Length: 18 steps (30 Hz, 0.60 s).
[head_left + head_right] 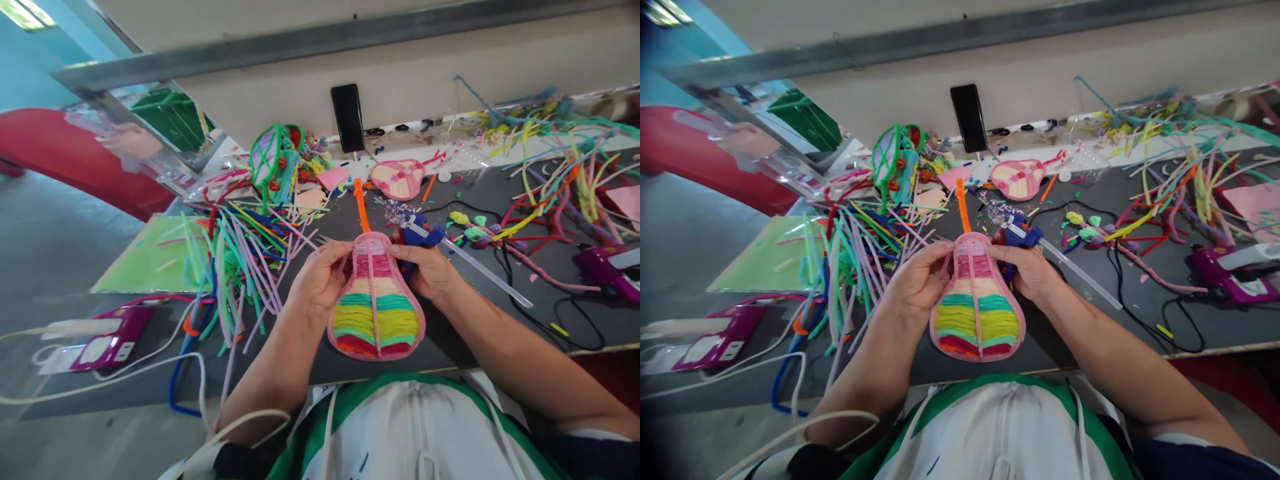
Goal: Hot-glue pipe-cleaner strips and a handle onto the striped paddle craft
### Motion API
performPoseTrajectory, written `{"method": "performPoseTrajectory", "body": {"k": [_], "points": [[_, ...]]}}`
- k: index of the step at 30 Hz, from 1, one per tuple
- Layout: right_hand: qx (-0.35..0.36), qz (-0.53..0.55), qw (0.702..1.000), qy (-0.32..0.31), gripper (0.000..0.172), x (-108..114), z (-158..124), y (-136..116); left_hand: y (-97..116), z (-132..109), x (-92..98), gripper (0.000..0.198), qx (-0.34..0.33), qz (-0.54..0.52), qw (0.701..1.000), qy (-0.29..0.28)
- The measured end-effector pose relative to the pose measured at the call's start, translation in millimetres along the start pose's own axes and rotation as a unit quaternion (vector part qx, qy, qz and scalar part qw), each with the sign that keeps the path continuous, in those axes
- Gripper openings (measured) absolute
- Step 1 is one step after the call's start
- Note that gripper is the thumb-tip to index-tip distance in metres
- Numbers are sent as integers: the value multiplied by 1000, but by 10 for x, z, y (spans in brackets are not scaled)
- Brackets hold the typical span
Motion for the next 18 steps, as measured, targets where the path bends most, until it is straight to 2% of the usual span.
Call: {"method": "performPoseTrajectory", "body": {"k": [4, 10, 18], "points": [[-10, 8, 1000, -15, 20, 23, 27, 16, -11, 43, 32, 13, 2, -18, 999, 28], [-20, 3, 1000, -7, 14, 81, 104, 37, -47, 91, 22, 12, 67, -37, 993, 84], [-37, 19, 999, -5, 16, 91, 136, 41, -76, 211, 75, 14, 66, -21, 993, 100]]}}
Point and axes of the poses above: each hand's wrist, its own z-axis towards the middle knuckle, its own x-axis out of the back of the hand, y = z × x, the point moved 3 cm from there along z, towards the middle knuckle, and after that the axes turned 13 degrees about y, right-handed, at the moved point
